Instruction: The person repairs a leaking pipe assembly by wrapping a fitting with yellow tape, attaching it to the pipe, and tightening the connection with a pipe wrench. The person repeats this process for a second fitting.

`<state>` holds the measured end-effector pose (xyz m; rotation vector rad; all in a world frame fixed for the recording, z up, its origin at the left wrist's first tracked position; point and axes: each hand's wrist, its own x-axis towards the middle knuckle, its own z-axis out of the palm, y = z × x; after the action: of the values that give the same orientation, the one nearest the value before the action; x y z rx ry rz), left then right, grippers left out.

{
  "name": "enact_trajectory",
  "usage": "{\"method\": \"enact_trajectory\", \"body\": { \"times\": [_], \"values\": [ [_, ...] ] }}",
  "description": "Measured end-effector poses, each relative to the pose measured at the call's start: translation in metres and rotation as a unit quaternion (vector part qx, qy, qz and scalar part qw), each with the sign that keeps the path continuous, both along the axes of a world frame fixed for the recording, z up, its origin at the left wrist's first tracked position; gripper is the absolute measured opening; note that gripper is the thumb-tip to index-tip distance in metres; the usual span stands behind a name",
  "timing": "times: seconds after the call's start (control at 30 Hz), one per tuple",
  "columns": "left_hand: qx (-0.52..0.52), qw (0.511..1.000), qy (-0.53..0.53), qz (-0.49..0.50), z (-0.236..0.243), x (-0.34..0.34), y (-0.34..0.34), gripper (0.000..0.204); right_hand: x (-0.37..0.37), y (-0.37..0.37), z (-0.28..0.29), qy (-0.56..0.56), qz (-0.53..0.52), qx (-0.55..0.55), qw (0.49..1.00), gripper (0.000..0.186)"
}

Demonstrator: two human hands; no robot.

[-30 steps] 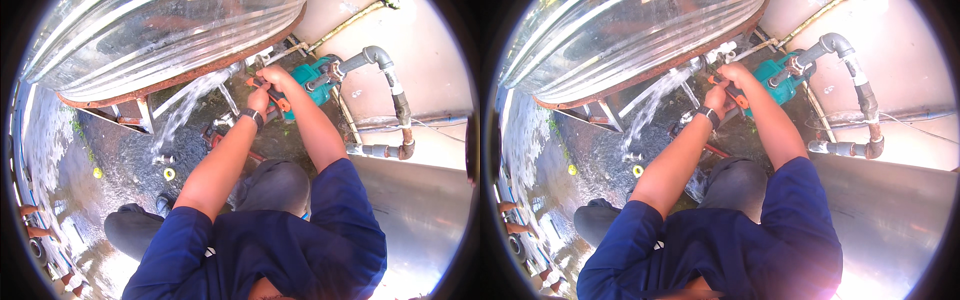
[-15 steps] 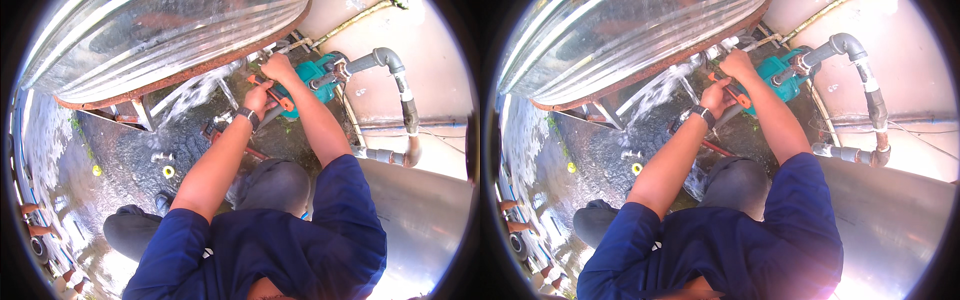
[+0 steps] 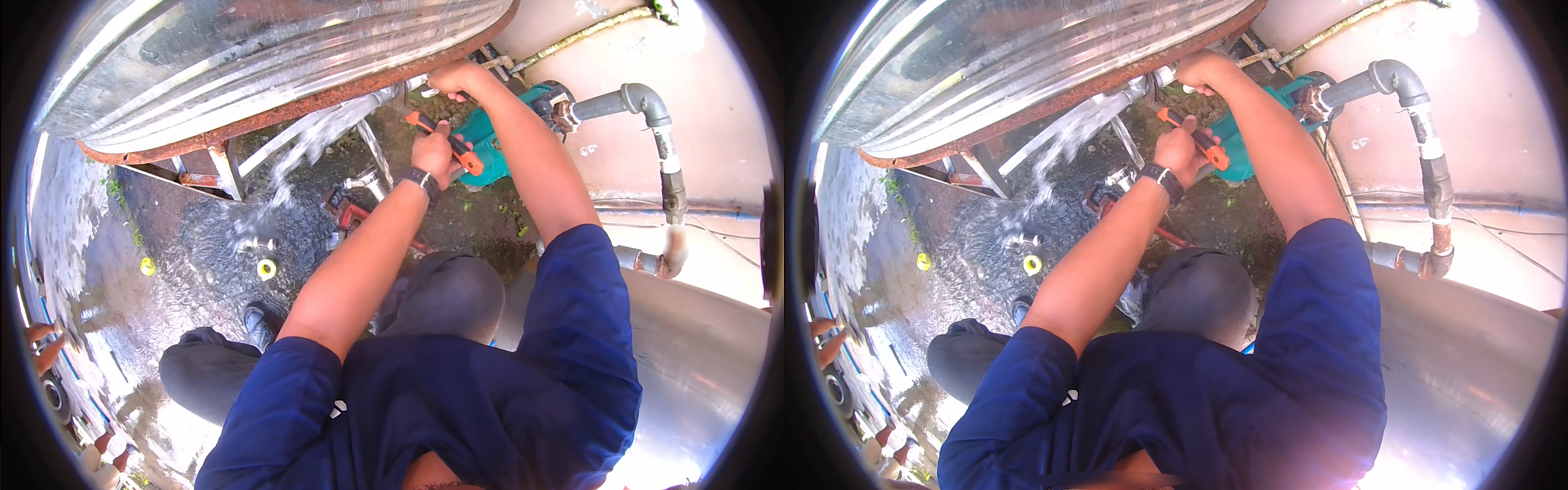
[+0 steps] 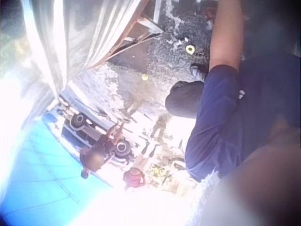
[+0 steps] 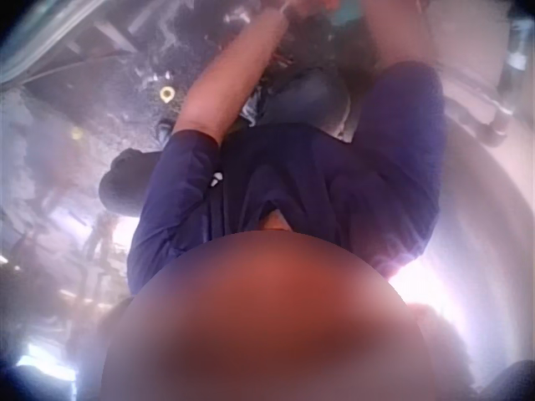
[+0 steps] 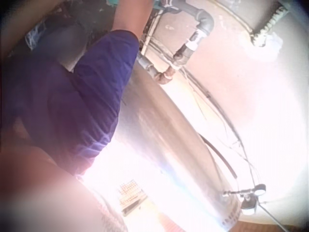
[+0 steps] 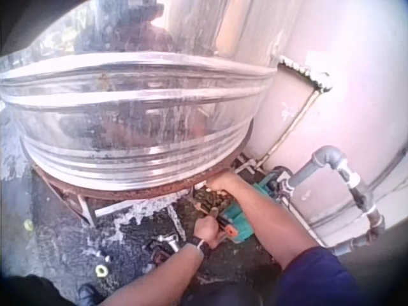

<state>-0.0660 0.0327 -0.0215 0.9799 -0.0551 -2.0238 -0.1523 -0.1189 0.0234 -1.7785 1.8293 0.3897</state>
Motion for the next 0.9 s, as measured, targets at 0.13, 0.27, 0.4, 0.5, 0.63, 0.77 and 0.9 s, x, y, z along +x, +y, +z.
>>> {"method": "enact_trajectory", "body": {
  "times": [0.13,0.27,0.4,0.5,0.63,0.77,0.9],
  "values": [
    [0.0,1.0,-0.002,-0.009,-0.002,0.004,-0.002,0.031,-0.014,0.016,0.014,-0.087,-0.016,-0.018,0.996,0.025],
    [0.013,1.0,-0.011,-0.012,-0.005,-0.001,-0.005,0.03,-0.038,0.062,0.05,-0.098,-0.095,0.062,0.989,0.026],
    [0.05,0.994,-0.085,0.041,-0.006,-0.019,-0.009,0.032,-0.053,0.131,0.065,-0.184,-0.165,-0.087,0.965,0.034],
    [0.056,0.977,-0.194,0.073,-0.007,-0.036,-0.012,0.032,-0.053,0.168,0.04,-0.352,-0.283,-0.206,0.868,0.035],
    [0.007,0.956,-0.285,0.074,-0.016,-0.046,-0.013,0.028,-0.046,0.181,-0.013,-0.569,-0.303,-0.344,0.682,0.03],
    [-0.018,0.952,-0.302,0.045,-0.027,-0.043,-0.012,0.021,-0.037,0.177,-0.042,-0.627,-0.261,-0.434,0.592,0.025],
    [-0.031,0.949,-0.311,0.03,-0.029,-0.039,-0.012,0.019,-0.031,0.153,-0.031,-0.579,-0.245,-0.483,0.609,0.018]
  ]
}}
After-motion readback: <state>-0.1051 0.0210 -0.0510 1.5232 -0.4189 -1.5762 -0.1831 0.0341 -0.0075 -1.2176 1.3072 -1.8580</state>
